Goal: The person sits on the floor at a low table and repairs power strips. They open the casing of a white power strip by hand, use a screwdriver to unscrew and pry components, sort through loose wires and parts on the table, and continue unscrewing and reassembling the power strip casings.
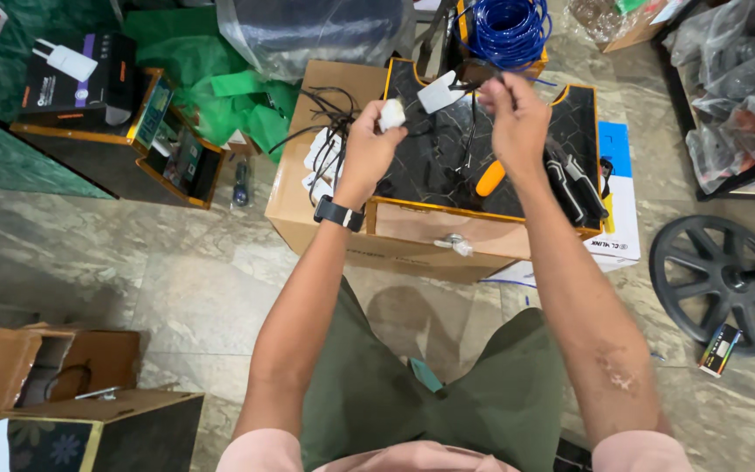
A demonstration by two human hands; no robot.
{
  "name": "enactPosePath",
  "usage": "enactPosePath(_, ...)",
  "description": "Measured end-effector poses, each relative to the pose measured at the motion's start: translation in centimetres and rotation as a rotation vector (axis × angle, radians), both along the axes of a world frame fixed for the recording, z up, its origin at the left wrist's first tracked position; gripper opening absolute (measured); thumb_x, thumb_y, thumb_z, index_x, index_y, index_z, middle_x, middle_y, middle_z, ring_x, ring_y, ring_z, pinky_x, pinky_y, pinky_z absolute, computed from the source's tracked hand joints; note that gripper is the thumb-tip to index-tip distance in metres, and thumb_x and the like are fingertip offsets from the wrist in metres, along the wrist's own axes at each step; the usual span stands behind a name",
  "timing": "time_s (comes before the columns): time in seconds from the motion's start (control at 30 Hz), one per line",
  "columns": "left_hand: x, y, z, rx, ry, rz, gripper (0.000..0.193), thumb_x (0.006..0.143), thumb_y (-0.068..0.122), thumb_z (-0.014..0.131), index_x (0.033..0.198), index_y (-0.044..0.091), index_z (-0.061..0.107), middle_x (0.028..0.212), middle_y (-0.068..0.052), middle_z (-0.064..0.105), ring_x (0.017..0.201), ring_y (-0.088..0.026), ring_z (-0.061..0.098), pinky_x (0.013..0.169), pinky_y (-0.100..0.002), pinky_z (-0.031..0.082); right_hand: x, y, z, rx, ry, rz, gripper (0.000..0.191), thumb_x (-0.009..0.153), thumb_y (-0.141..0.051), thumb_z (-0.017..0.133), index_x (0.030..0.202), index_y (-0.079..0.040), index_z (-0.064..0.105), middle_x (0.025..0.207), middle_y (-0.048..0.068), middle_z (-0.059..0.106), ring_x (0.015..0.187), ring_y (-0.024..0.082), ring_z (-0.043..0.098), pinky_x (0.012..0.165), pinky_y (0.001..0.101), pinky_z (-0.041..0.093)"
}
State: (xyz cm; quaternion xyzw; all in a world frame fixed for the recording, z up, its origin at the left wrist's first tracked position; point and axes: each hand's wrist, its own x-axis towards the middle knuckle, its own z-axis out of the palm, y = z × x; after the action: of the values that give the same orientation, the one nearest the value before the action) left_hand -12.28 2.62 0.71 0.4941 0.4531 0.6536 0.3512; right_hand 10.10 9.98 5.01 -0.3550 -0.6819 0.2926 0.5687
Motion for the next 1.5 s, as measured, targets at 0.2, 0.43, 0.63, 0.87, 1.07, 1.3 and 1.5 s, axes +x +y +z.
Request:
enactPosePath(0.2,1.3,-0.1,-2.4,-0.078,0.269,0.0,0.03,0.082,-0.001,0.061,0.111,0.007,0.064,0.092,-0.004,0.07,0.088,-0.017,0.069,0.08,-0.029,0.053,-0.4,-0.4,2.3,-0.207,0.153,0.123,0.02,0.11,-0.019,0.053,0.11,-0.004,0.066,0.096,0.003,0.076,0.071,0.008,0.069,0.062,0.0199,0.049)
enactPosePath(0.43,2.8,-2.3,-1.0,0.021,0.496,0.145,0.053,0.072,0.002,0.074,0.121,0.008,0.056,0.115,-0.016,0.054,0.108,-0.032,0.06,0.095,-0.041,0.051,-0.7,-2.0,3.7,-0.221,0.051,0.202,0.02,0.114,-0.02,0.054,0.105,-0.006,0.065,0.088,0.006,0.077,0.068,0.006,0.046,0.061,0.0225,0.037)
enactPosePath(0.63,4.6,-2.9,3.3,0.228,0.516,0.18,0.075,0.073,0.022,0.092,0.132,0.005,0.051,0.124,-0.017,0.059,0.115,-0.034,0.059,0.096,-0.042,0.05,-1.6,-3.8,6.6,-0.476,0.407,0.449,0.019,0.111,-0.023,0.051,0.102,-0.008,0.061,0.087,0.006,0.072,0.075,0.016,0.071,0.072,0.0331,0.06)
enactPosePath(0.87,4.8,-2.8,3.7,-0.018,0.102,-0.289,0.048,0.095,0.028,0.079,0.133,0.005,0.06,0.11,-0.012,0.073,0.092,-0.017,0.072,0.075,-0.031,0.057,-0.6,-5.1,8.5,-0.46,0.417,0.411,0.022,0.114,-0.023,0.052,0.107,-0.005,0.062,0.075,0.004,0.06,0.065,0.012,0.054,0.06,0.0278,0.045)
enactPosePath(1.07,7.5,-3.4,4.0,-0.116,-0.488,-0.403,0.064,0.098,0.028,0.061,0.151,0.014,0.028,0.102,-0.01,0.066,0.08,-0.019,0.07,0.063,-0.035,0.061,-0.4,-7.3,6.1,-0.551,0.34,0.363,0.03,0.109,-0.021,0.051,0.126,-0.003,0.068,0.081,0.001,0.063,0.066,0.011,0.054,0.057,0.0244,0.043)
enactPosePath(1.3,11.2,-5.0,4.0,-0.246,-0.752,-0.409,0.074,0.103,0.039,0.058,0.16,0.016,0.017,0.126,-0.002,0.062,0.109,-0.008,0.067,0.092,-0.027,0.055,0.4,-12.9,4.7,-0.037,-0.084,-0.033,0.018,0.1,-0.004,0.071,0.118,-0.001,0.076,0.092,0.0,0.062,0.076,0.01,0.057,0.066,0.0243,0.049)
enactPosePath(1.5,12.1,-4.7,3.7,-0.158,-0.549,-0.164,0.041,0.098,0.037,0.066,0.116,0.002,0.056,0.1,-0.007,0.063,0.086,-0.014,0.061,0.072,-0.034,0.051,1.4,-16.3,3.8,-0.019,-0.173,-0.171,0.021,0.09,-0.006,0.077,0.104,0.001,0.065,0.081,0.0,0.06,0.067,0.008,0.053,0.06,0.0246,0.046)
